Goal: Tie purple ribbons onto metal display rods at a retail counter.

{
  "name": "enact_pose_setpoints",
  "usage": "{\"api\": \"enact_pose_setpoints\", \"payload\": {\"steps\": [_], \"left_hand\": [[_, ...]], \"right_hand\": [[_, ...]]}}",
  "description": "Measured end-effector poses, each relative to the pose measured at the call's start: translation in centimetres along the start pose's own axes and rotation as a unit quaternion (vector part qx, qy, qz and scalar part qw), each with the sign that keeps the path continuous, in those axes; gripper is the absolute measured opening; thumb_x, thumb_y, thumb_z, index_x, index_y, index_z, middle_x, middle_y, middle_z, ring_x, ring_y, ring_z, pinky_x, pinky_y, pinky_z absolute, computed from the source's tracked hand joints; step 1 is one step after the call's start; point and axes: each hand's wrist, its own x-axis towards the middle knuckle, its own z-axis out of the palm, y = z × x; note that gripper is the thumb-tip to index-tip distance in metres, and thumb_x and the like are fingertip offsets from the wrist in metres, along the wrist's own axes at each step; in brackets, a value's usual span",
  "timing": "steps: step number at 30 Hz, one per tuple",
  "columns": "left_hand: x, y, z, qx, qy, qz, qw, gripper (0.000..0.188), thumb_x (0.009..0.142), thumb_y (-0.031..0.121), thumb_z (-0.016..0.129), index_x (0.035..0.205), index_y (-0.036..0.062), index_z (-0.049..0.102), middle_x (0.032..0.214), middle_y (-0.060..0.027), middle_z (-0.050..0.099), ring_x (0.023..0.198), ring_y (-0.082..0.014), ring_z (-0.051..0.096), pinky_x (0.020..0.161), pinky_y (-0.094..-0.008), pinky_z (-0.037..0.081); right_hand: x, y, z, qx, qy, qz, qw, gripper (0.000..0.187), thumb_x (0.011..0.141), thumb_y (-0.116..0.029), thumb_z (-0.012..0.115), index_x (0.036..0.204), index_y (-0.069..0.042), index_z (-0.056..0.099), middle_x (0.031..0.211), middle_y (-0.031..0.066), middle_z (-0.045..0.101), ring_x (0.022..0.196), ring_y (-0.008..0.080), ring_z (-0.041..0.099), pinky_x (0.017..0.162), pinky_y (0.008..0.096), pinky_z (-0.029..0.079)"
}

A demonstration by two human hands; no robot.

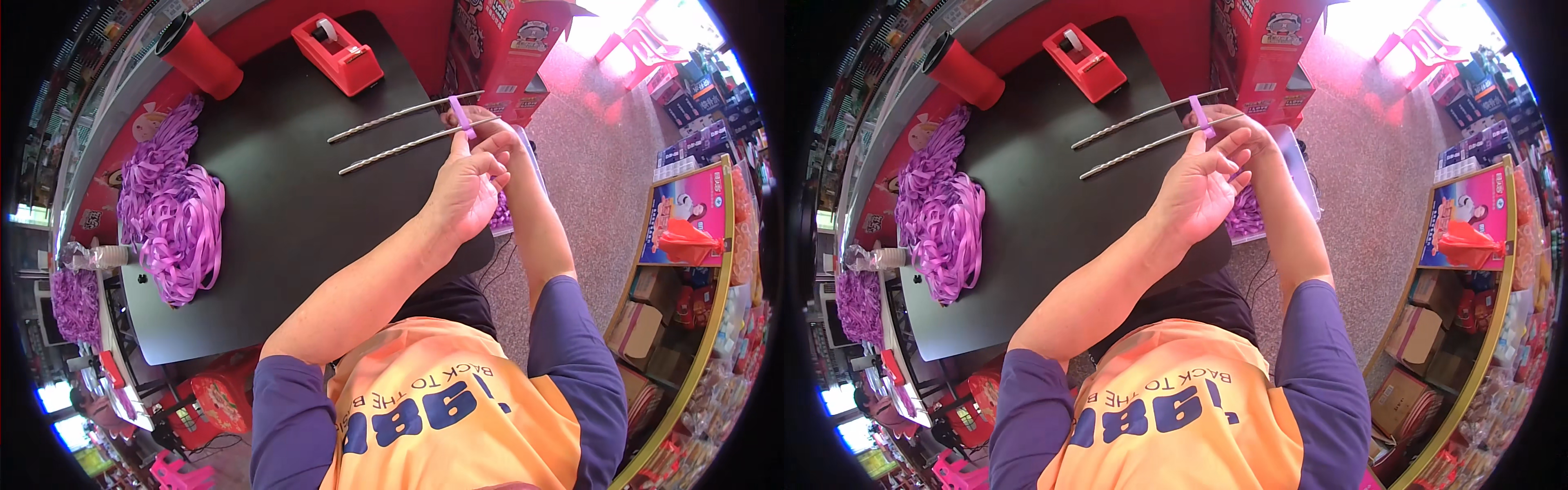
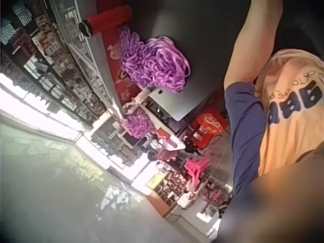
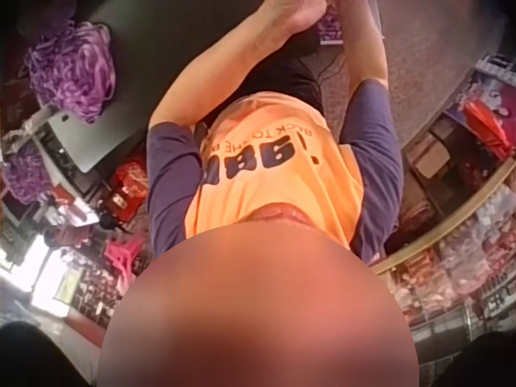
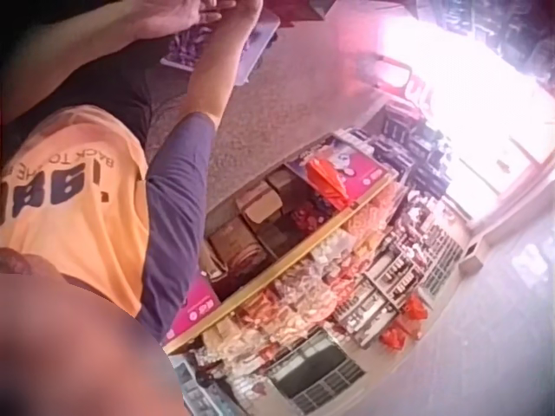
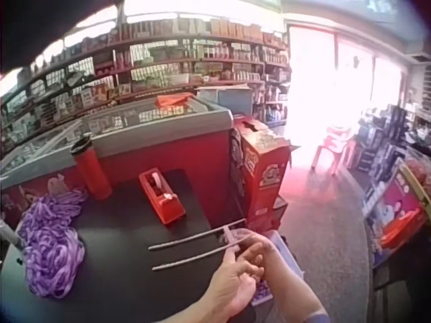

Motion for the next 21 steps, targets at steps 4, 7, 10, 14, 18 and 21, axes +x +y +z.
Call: {"api": "enact_pose_setpoints", "payload": {"steps": [4, 7, 10, 14, 18, 21], "left_hand": [[0.1, -0.1, -0.1, 0.003, -0.005, 0.012, 1.0, 0.071, 0.073, -0.007, 0.05, 0.138, 0.0154, 0.036, 0.126, -0.0047, 0.05, 0.109, -0.0174, 0.046, 0.095, -0.0376, 0.035], [0.2, -0.2, -0.2, 0.021, -0.01, 0.021, 1.0, 0.069, 0.073, -0.007, 0.05, 0.137, 0.0153, 0.037, 0.126, -0.0047, 0.05, 0.109, -0.0177, 0.045, 0.095, -0.0375, 0.034], [0.3, -0.2, -0.3, 0.036, -0.014, 0.027, 0.999, 0.067, 0.073, -0.006, 0.05, 0.135, 0.015, 0.037, 0.127, -0.0047, 0.05, 0.11, -0.0177, 0.044, 0.096, -0.0376, 0.032], [0.3, -0.3, -0.3, 0.034, -0.014, 0.027, 0.999, 0.066, 0.073, -0.005, 0.049, 0.135, 0.0152, 0.038, 0.127, -0.0041, 0.05, 0.111, -0.0181, 0.044, 0.096, -0.0379, 0.032], [0.3, -0.3, -0.2, 0.037, -0.012, 0.021, 0.999, 0.069, 0.074, -0.004, 0.049, 0.138, 0.0163, 0.035, 0.132, -0.0042, 0.046, 0.115, -0.0202, 0.041, 0.099, -0.0397, 0.03], [0.2, -0.3, 0.0, 0.038, -0.009, 0.018, 0.999, 0.077, 0.074, -0.004, 0.049, 0.144, 0.019, 0.026, 0.143, -0.0053, 0.037, 0.123, -0.0233, 0.035, 0.103, -0.0424, 0.027]], "right_hand": [[0.8, -1.9, -1.2, 0.183, -0.132, 0.061, 0.972, 0.021, 0.089, -0.016, 0.066, 0.102, 0.0, 0.064, 0.094, 0.0085, 0.068, 0.082, 0.0152, 0.066, 0.072, 0.0274, 0.055], [0.8, -3.0, -1.6, 0.168, -0.16, 0.076, 0.97, 0.015, 0.089, -0.015, 0.065, 0.096, -0.001, 0.065, 0.091, 0.0072, 0.068, 0.08, 0.014, 0.066, 0.07, 0.0276, 0.054], [0.7, -3.6, -1.5, 0.16, -0.14, 0.083, 0.974, 0.014, 0.089, -0.013, 0.065, 0.093, 0.0, 0.066, 0.089, 0.0084, 0.069, 0.079, 0.0143, 0.066, 0.069, 0.0276, 0.054], [0.6, -4.2, -1.5, 0.143, -0.106, 0.101, 0.979, 0.015, 0.088, -0.012, 0.066, 0.094, 0.002, 0.066, 0.088, 0.0096, 0.069, 0.078, 0.0149, 0.066, 0.069, 0.0282, 0.054], [0.5, -5.1, -1.3, 0.13, -0.103, 0.113, 0.98, 0.015, 0.087, -0.011, 0.066, 0.094, 0.002, 0.067, 0.087, 0.0102, 0.069, 0.077, 0.0158, 0.066, 0.069, 0.0293, 0.054], [0.1, -5.9, -1.3, 0.135, -0.078, 0.129, 0.979, 0.015, 0.087, -0.01, 0.064, 0.093, 0.003, 0.067, 0.088, 0.0117, 0.069, 0.076, 0.0175, 0.065, 0.07, 0.0309, 0.054]]}}
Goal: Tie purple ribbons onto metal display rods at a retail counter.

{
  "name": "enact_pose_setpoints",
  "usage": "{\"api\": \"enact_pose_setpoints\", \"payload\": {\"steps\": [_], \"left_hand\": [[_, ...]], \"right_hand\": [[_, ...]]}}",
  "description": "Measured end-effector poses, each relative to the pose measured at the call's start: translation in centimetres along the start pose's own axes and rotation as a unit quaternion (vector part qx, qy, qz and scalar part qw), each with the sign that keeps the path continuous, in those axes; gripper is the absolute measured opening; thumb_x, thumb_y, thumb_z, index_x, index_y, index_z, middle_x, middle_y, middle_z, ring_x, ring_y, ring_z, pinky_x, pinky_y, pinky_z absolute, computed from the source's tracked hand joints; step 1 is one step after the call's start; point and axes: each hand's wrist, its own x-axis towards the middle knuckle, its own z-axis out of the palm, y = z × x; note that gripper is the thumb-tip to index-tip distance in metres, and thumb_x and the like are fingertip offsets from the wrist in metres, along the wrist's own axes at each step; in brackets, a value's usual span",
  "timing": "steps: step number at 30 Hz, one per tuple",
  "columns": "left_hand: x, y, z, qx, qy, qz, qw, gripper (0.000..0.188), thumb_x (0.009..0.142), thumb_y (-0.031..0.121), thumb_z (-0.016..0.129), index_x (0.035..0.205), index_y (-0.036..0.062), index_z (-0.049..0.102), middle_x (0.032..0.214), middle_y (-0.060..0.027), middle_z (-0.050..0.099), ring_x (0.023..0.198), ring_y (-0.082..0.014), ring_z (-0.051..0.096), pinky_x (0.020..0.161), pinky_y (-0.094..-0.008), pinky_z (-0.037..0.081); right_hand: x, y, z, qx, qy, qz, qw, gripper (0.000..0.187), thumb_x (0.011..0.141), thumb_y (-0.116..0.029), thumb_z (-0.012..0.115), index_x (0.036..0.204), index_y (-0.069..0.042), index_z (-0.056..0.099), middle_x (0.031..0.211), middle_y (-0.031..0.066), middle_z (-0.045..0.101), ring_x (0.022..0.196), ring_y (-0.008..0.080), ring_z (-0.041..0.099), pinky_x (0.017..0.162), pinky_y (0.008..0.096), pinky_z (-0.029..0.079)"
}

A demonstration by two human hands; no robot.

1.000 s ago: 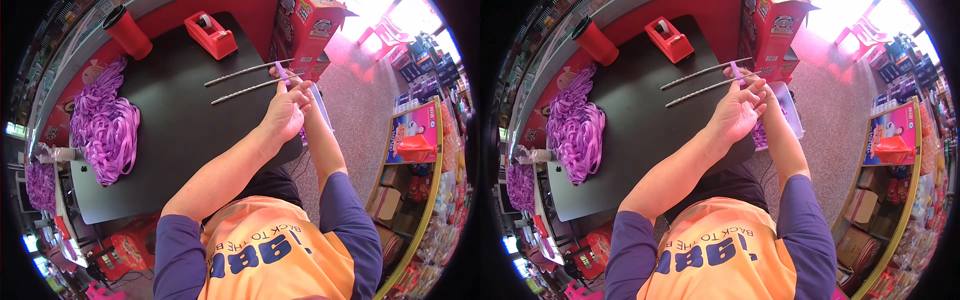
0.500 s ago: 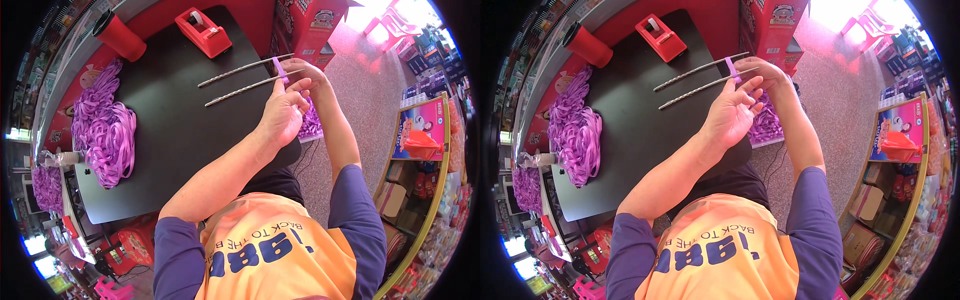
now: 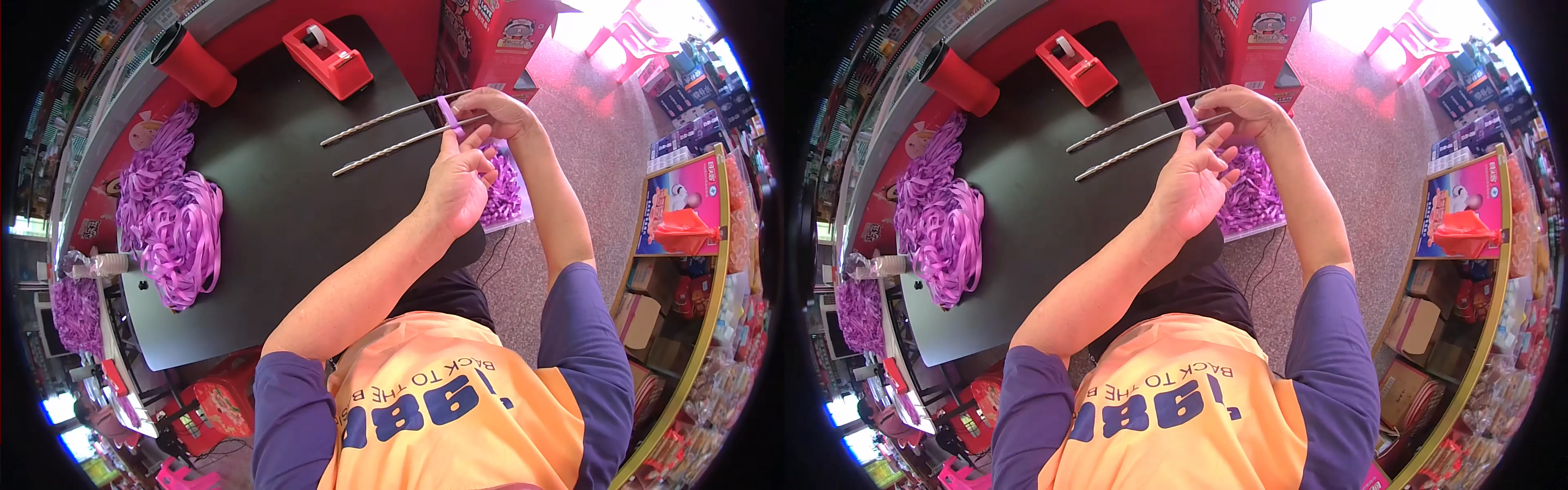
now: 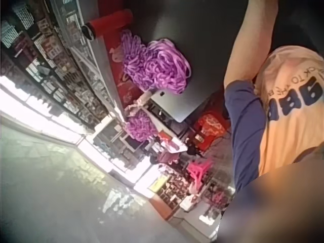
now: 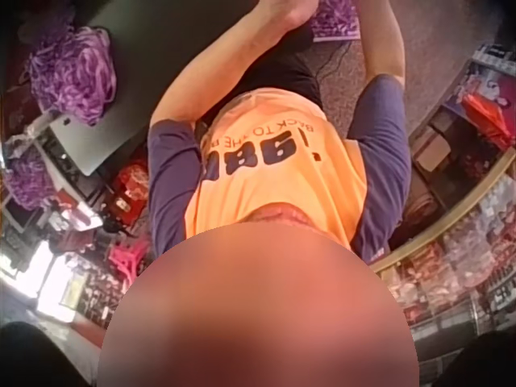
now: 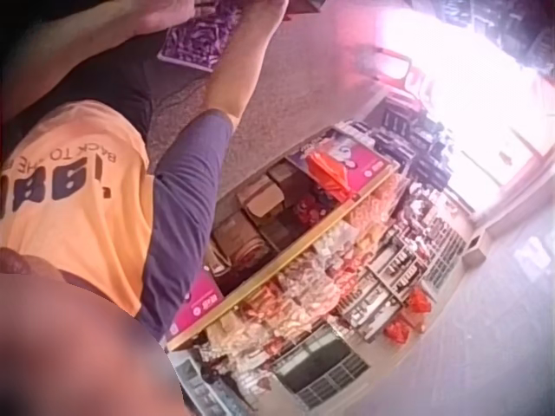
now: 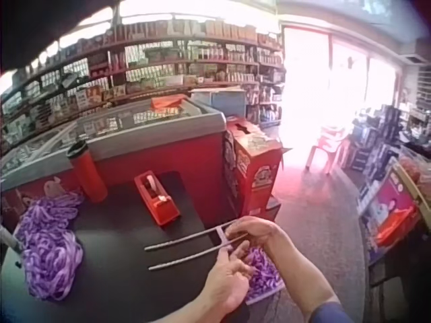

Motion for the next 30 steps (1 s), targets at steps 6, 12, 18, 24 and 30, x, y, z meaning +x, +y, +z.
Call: {"api": "enact_pose_setpoints", "payload": {"steps": [6, 12, 18, 24, 30], "left_hand": [[-0.3, -0.1, 0.2, -0.036, -0.007, -0.006, 0.999, 0.095, 0.073, -0.002, 0.051, 0.153, 0.0263, 0.007, 0.158, -0.0065, 0.019, 0.135, -0.0277, 0.025, 0.109, -0.0454, 0.021], [-0.3, -0.3, -0.1, -0.056, -0.019, -0.004, 0.998, 0.093, 0.074, 0.007, 0.054, 0.152, 0.0277, 0.008, 0.159, -0.0053, 0.018, 0.138, -0.0281, 0.02, 0.111, -0.0468, 0.017], [0.0, -0.1, 0.0, -0.091, 0.005, -0.02, 0.996, 0.064, 0.088, 0.036, 0.049, 0.146, 0.025, 0.024, 0.152, -0.0031, 0.028, 0.133, -0.0268, 0.026, 0.11, -0.046, 0.018], [-0.2, 0.1, 0.1, -0.093, -0.013, -0.018, 0.995, 0.055, 0.097, 0.052, 0.031, 0.138, 0.0155, 0.033, 0.141, -0.0034, 0.04, 0.124, -0.0235, 0.039, 0.108, -0.0468, 0.026], [-0.4, 0.3, 0.4, -0.11, -0.01, -0.017, 0.994, 0.052, 0.098, 0.05, 0.031, 0.134, 0.014, 0.037, 0.136, -0.0032, 0.044, 0.125, -0.023, 0.039, 0.108, -0.0457, 0.026]], "right_hand": [[-0.5, 0.5, 0.1, 0.045, 0.027, 0.017, 0.998, 0.019, 0.088, -0.016, 0.061, 0.093, 0.0, 0.068, 0.088, 0.01, 0.07, 0.077, 0.019, 0.065, 0.073, 0.0334, 0.055], [-1.6, 1.1, -0.5, 0.033, 0.075, -0.015, 0.997, 0.024, 0.09, -0.02, 0.06, 0.096, 0.001, 0.069, 0.091, 0.0082, 0.069, 0.079, 0.0182, 0.062, 0.074, 0.0333, 0.053], [-6.4, 3.4, 4.2, -0.359, 0.389, -0.314, 0.788, 0.022, 0.086, -0.022, 0.068, 0.093, -0.001, 0.072, 0.089, 0.005, 0.066, 0.082, 0.0138, 0.062, 0.075, 0.0285, 0.049], [-7.6, 4.5, 8.1, -0.479, 0.37, -0.324, 0.727, 0.018, 0.078, -0.02, 0.075, 0.093, -0.009, 0.076, 0.088, 0.0046, 0.063, 0.084, 0.0175, 0.062, 0.076, 0.0319, 0.049], [-6.8, 4.3, 8.4, -0.474, 0.349, -0.297, 0.752, 0.021, 0.078, -0.024, 0.075, 0.092, -0.009, 0.076, 0.087, 0.006, 0.063, 0.081, 0.0202, 0.062, 0.074, 0.0337, 0.049]]}}
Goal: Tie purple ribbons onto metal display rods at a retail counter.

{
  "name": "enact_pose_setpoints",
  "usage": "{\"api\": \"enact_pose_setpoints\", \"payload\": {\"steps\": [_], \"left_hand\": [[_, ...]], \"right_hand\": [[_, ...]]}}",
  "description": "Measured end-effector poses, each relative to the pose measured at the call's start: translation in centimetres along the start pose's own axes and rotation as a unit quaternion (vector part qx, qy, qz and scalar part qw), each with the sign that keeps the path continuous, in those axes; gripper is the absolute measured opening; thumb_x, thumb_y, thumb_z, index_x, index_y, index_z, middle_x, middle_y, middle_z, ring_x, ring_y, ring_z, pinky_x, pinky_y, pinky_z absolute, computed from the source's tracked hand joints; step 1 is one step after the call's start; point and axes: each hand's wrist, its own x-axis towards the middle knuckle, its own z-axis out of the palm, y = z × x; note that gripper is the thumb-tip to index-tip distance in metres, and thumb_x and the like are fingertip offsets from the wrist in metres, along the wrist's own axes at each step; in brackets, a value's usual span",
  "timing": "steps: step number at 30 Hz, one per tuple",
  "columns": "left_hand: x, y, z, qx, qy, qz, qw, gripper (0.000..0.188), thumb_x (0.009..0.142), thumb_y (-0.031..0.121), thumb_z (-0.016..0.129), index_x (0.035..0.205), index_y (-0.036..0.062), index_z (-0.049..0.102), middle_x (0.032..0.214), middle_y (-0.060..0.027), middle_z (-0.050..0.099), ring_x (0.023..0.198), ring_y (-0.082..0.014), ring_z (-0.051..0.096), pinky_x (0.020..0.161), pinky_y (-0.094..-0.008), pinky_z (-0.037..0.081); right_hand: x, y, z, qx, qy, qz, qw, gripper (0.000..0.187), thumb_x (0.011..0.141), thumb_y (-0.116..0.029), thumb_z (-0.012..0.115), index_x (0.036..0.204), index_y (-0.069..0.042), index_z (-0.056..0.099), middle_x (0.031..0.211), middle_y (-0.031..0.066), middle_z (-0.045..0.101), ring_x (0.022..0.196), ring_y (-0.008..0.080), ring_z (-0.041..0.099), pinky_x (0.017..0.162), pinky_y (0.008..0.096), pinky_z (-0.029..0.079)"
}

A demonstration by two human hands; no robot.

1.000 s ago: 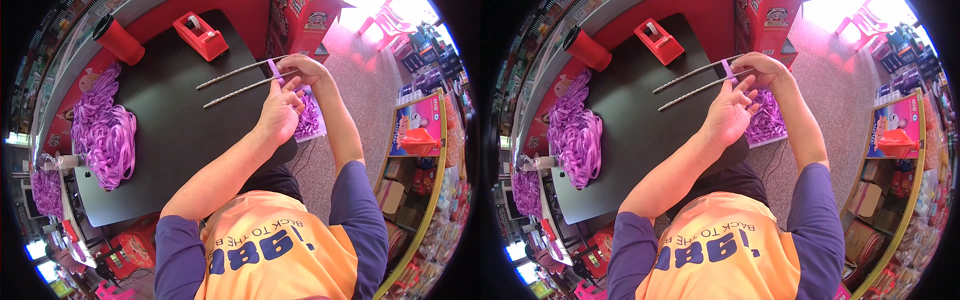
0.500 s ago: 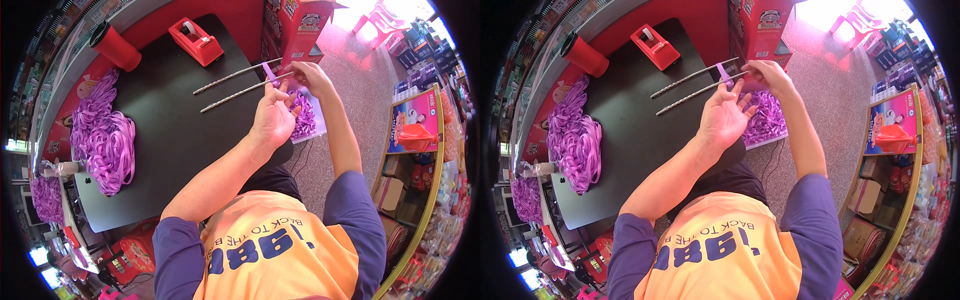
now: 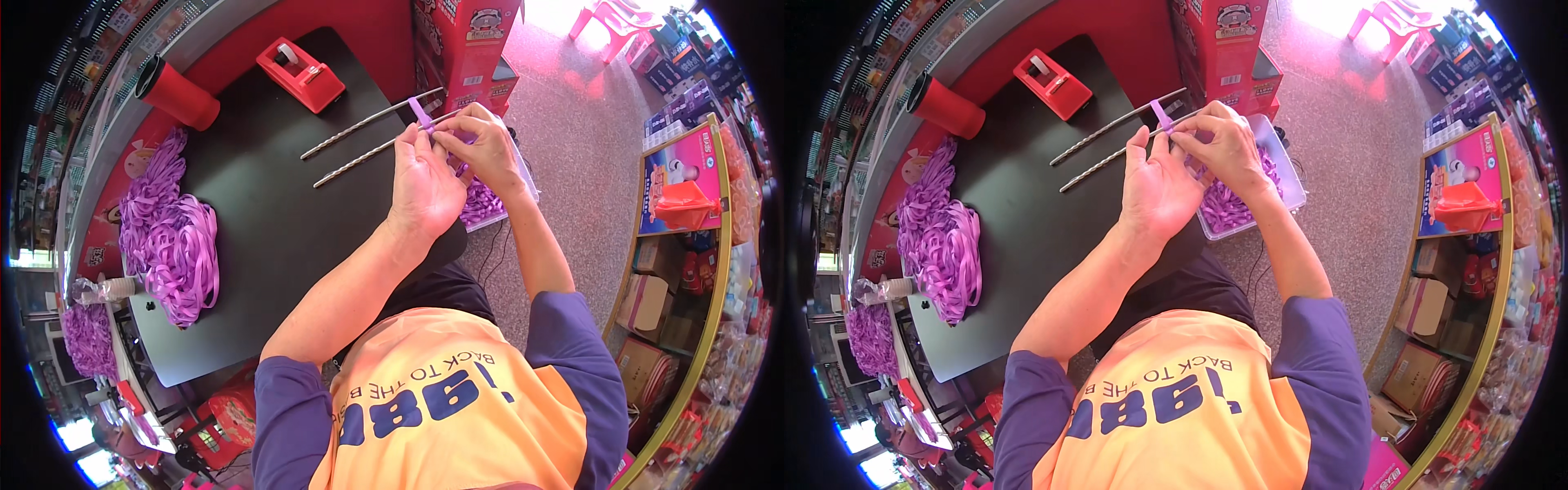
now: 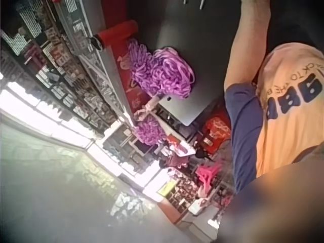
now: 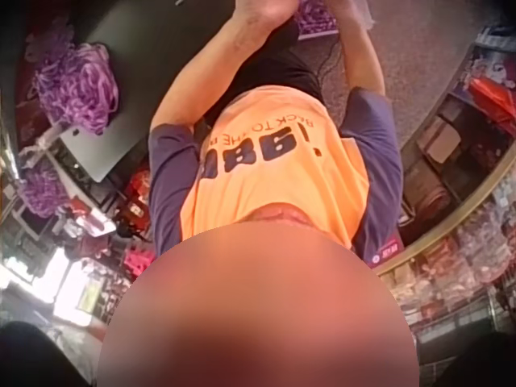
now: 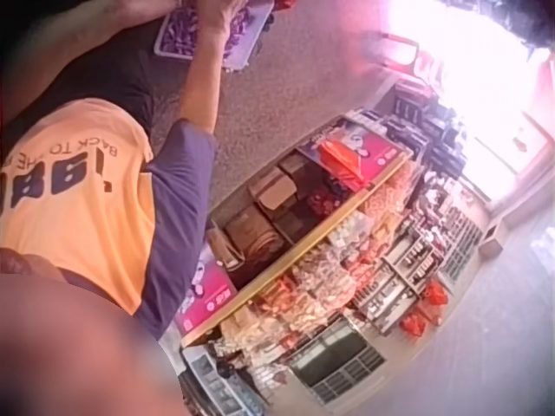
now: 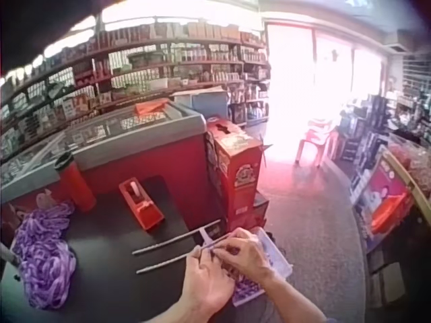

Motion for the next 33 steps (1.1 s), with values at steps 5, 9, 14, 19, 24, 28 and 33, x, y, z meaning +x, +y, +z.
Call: {"api": "enact_pose_setpoints", "payload": {"steps": [5, 9, 14, 19, 24, 28, 33], "left_hand": [[0.0, 0.0, 0.0, -0.002, -0.013, 0.001, 1.0, 0.052, 0.098, 0.049, 0.032, 0.135, 0.0133, 0.037, 0.136, -0.0035, 0.045, 0.125, -0.0221, 0.039, 0.109, -0.0452, 0.025], [-0.1, 0.1, -0.3, -0.015, -0.032, 0.007, 0.999, 0.054, 0.097, 0.048, 0.034, 0.137, 0.0121, 0.036, 0.136, -0.0043, 0.046, 0.125, -0.0222, 0.039, 0.11, -0.0449, 0.023], [0.1, 0.2, -0.5, -0.021, -0.036, 0.009, 0.999, 0.055, 0.095, 0.046, 0.036, 0.138, 0.012, 0.035, 0.138, -0.0051, 0.046, 0.126, -0.0235, 0.04, 0.11, -0.0456, 0.023], [0.1, 0.1, -0.4, -0.017, -0.03, 0.008, 0.999, 0.055, 0.095, 0.045, 0.037, 0.139, 0.0128, 0.034, 0.141, -0.0054, 0.045, 0.126, -0.0245, 0.041, 0.11, -0.0462, 0.023], [0.0, -0.1, -0.1, 0.008, 0.055, 0.005, 0.998, 0.061, 0.094, 0.048, 0.039, 0.144, 0.0149, 0.029, 0.149, -0.0039, 0.034, 0.13, -0.0271, 0.034, 0.11, -0.0463, 0.022], [-0.2, -0.1, -0.1, 0.023, 0.033, 0.007, 0.999, 0.069, 0.094, 0.05, 0.041, 0.15, 0.017, 0.02, 0.156, -0.0037, 0.024, 0.135, -0.0286, 0.025, 0.112, -0.0462, 0.018], [-0.3, 0.1, -0.1, 0.024, 0.009, 0.008, 1.0, 0.077, 0.092, 0.051, 0.043, 0.154, 0.0164, 0.012, 0.157, -0.0049, 0.021, 0.142, -0.0302, 0.017, 0.115, -0.0455, 0.011]], "right_hand": [[0.0, 0.9, 0.9, 0.036, -0.005, 0.025, 0.999, 0.021, 0.08, -0.024, 0.072, 0.09, -0.006, 0.074, 0.09, 0.0067, 0.064, 0.083, 0.0206, 0.063, 0.075, 0.0337, 0.049], [0.0, 1.5, 1.5, 0.069, -0.01, 0.038, 0.997, 0.021, 0.082, -0.022, 0.071, 0.091, -0.002, 0.072, 0.092, 0.0073, 0.065, 0.085, 0.0195, 0.064, 0.077, 0.0328, 0.05], [0.0, 1.7, 1.7, 0.117, -0.014, 0.07, 0.991, 0.02, 0.082, -0.019, 0.07, 0.091, 0.0, 0.071, 0.092, 0.0082, 0.065, 0.085, 0.0178, 0.064, 0.076, 0.0316, 0.05], [-0.2, 1.2, 1.4, 0.115, -0.014, 0.08, 0.99, 0.02, 0.083, -0.018, 0.07, 0.09, 0.0, 0.072, 0.091, 0.0082, 0.063, 0.083, 0.017, 0.064, 0.075, 0.0303, 0.05], [0.9, 1.4, -0.6, 0.103, 0.056, 0.06, 0.991, 0.024, 0.083, -0.022, 0.07, 0.095, -0.001, 0.073, 0.089, 0.0099, 0.068, 0.083, 0.0153, 0.065, 0.075, 0.03, 0.05], [4.6, 2.7, -2.0, 0.065, -0.016, 0.088, 0.994, 0.034, 0.084, -0.03, 0.068, 0.1, -0.001, 0.073, 0.088, 0.0115, 0.071, 0.082, 0.0152, 0.066, 0.078, 0.0308, 0.05], [7.2, 4.0, -1.6, 0.15, -0.202, 0.214, 0.944, 0.034, 0.089, -0.036, 0.066, 0.096, -0.004, 0.074, 0.086, 0.0036, 0.07, 0.078, 0.0096, 0.061, 0.071, 0.024, 0.045]]}}
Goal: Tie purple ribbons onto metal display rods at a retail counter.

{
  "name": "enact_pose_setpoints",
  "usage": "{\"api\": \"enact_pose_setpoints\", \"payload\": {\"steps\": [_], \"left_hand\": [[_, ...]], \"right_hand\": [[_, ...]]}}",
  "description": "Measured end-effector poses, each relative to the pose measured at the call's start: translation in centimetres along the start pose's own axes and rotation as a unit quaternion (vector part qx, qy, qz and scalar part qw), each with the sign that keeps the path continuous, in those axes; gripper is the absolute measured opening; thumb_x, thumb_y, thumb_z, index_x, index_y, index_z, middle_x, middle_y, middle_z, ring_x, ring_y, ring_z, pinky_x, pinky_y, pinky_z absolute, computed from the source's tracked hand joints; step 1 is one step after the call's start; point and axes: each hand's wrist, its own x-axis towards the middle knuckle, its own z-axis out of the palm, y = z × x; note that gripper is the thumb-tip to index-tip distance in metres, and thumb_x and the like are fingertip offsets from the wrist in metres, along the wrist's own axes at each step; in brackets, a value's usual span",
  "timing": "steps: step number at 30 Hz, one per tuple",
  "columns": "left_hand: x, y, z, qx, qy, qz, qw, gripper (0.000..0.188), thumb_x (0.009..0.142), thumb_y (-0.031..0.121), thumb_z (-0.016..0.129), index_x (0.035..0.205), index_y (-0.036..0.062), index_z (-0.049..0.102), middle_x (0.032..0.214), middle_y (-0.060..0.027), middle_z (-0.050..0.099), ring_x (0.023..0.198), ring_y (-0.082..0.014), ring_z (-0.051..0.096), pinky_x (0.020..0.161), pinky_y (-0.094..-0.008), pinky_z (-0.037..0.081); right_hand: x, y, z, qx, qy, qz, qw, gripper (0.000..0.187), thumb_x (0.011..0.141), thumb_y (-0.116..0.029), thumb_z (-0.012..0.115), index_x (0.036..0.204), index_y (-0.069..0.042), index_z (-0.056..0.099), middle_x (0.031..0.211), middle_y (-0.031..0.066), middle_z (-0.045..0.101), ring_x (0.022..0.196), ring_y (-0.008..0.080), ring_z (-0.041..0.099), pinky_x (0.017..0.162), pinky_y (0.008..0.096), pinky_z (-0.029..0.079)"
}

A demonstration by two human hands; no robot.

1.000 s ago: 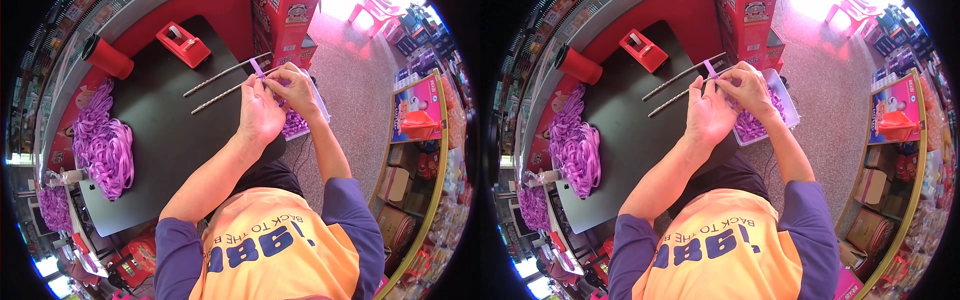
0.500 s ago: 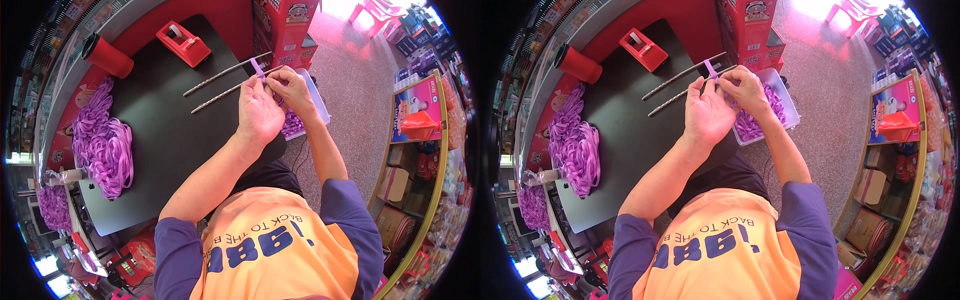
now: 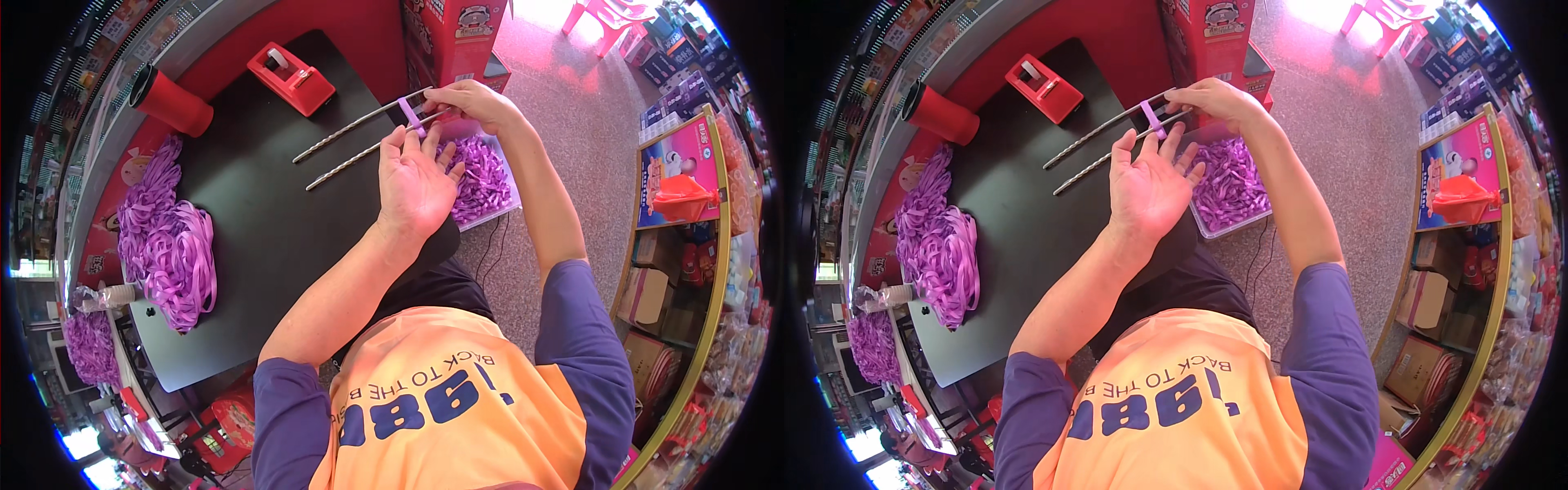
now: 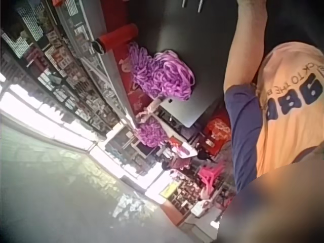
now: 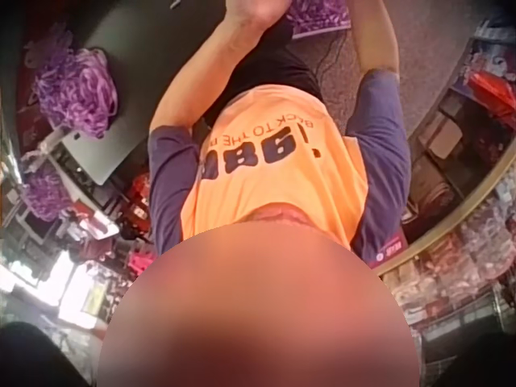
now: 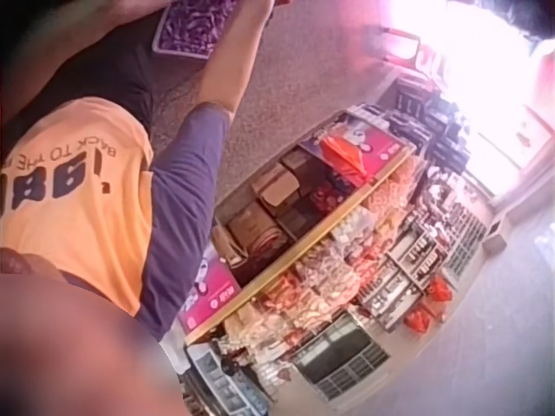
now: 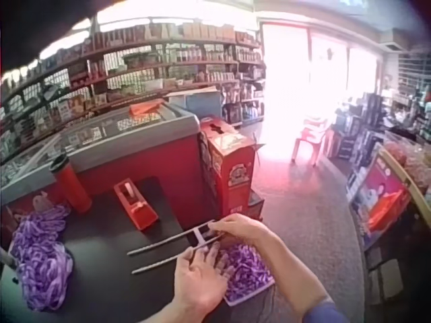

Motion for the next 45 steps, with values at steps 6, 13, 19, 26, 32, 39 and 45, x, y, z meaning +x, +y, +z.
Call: {"api": "enact_pose_setpoints", "payload": {"steps": [6, 13, 19, 26, 32, 39, 45], "left_hand": [[0.1, 0.0, -0.3, -0.007, -0.019, 0.008, 1.0, 0.082, 0.092, 0.05, 0.045, 0.154, 0.0124, 0.008, 0.157, -0.0053, 0.022, 0.144, -0.0306, 0.014, 0.115, -0.0451, 0.008], [0.1, 0.2, -0.6, -0.01, -0.021, 0.01, 1.0, 0.078, 0.092, 0.048, 0.044, 0.154, 0.0119, 0.013, 0.156, -0.0044, 0.027, 0.14, -0.0252, 0.022, 0.112, -0.0439, 0.014], [0.0, 0.3, -0.6, -0.013, -0.018, 0.006, 1.0, 0.075, 0.092, 0.046, 0.042, 0.153, 0.0115, 0.016, 0.156, -0.0034, 0.028, 0.139, -0.0233, 0.025, 0.113, -0.0435, 0.013], [0.1, 0.1, -0.5, -0.018, -0.008, -0.003, 1.0, 0.068, 0.092, 0.046, 0.04, 0.151, 0.0163, 0.022, 0.156, -0.0025, 0.028, 0.138, -0.0233, 0.025, 0.114, -0.0437, 0.009], [0.3, 0.0, -0.4, -0.021, -0.004, -0.012, 1.0, 0.067, 0.089, 0.039, 0.048, 0.15, 0.0213, 0.026, 0.155, -0.0022, 0.029, 0.137, -0.024, 0.025, 0.112, -0.044, 0.012], [0.6, -0.5, -0.8, 0.062, -0.005, 0.0, 0.998, 0.101, 0.07, -0.007, 0.051, 0.154, 0.0246, 0.006, 0.154, -0.0033, 0.026, 0.134, -0.0238, 0.029, 0.099, -0.0408, 0.028], [0.8, -0.9, -0.7, 0.058, -0.037, 0.04, 0.997, 0.101, 0.065, -0.017, 0.047, 0.151, 0.0214, 0.013, 0.149, -0.0055, 0.031, 0.127, -0.021, 0.036, 0.082, -0.0336, 0.035]], "right_hand": [[1.7, 1.6, -0.8, 0.165, -0.121, 0.05, 0.978, 0.027, 0.084, -0.027, 0.073, 0.101, -0.005, 0.071, 0.09, 0.002, 0.068, 0.078, 0.0111, 0.06, 0.071, 0.0299, 0.047], [3.9, 5.0, 1.4, 0.311, -0.184, 0.079, 0.929, 0.024, 0.087, -0.018, 0.07, 0.104, -0.001, 0.067, 0.091, 0.0061, 0.069, 0.078, 0.0148, 0.065, 0.07, 0.0297, 0.055], [3.4, 6.0, 5.5, 0.419, -0.143, 0.072, 0.894, 0.025, 0.089, -0.018, 0.066, 0.107, -0.001, 0.063, 0.096, 0.0072, 0.067, 0.082, 0.0157, 0.066, 0.07, 0.0289, 0.056], [2.8, 5.6, 6.5, 0.434, -0.135, 0.103, 0.885, 0.02, 0.093, -0.019, 0.062, 0.106, -0.004, 0.062, 0.094, 0.001, 0.063, 0.081, 0.0101, 0.061, 0.069, 0.0236, 0.053], [1.7, 4.2, 3.4, 0.214, -0.048, 0.068, 0.973, 0.018, 0.093, -0.02, 0.063, 0.099, -0.004, 0.067, 0.084, 0.0007, 0.064, 0.076, 0.0093, 0.06, 0.063, 0.0261, 0.049], [-3.1, -2.4, 2.9, -0.153, 0.221, -0.243, 0.932, 0.032, 0.079, -0.034, 0.075, 0.085, -0.003, 0.072, 0.079, 0.0081, 0.065, 0.073, 0.0184, 0.064, 0.068, 0.0315, 0.049], [-3.9, -5.6, 6.0, -0.402, 0.174, -0.158, 0.885, 0.033, 0.077, -0.035, 0.072, 0.086, -0.004, 0.072, 0.087, 0.0114, 0.065, 0.085, 0.0305, 0.065, 0.079, 0.0423, 0.049]]}}
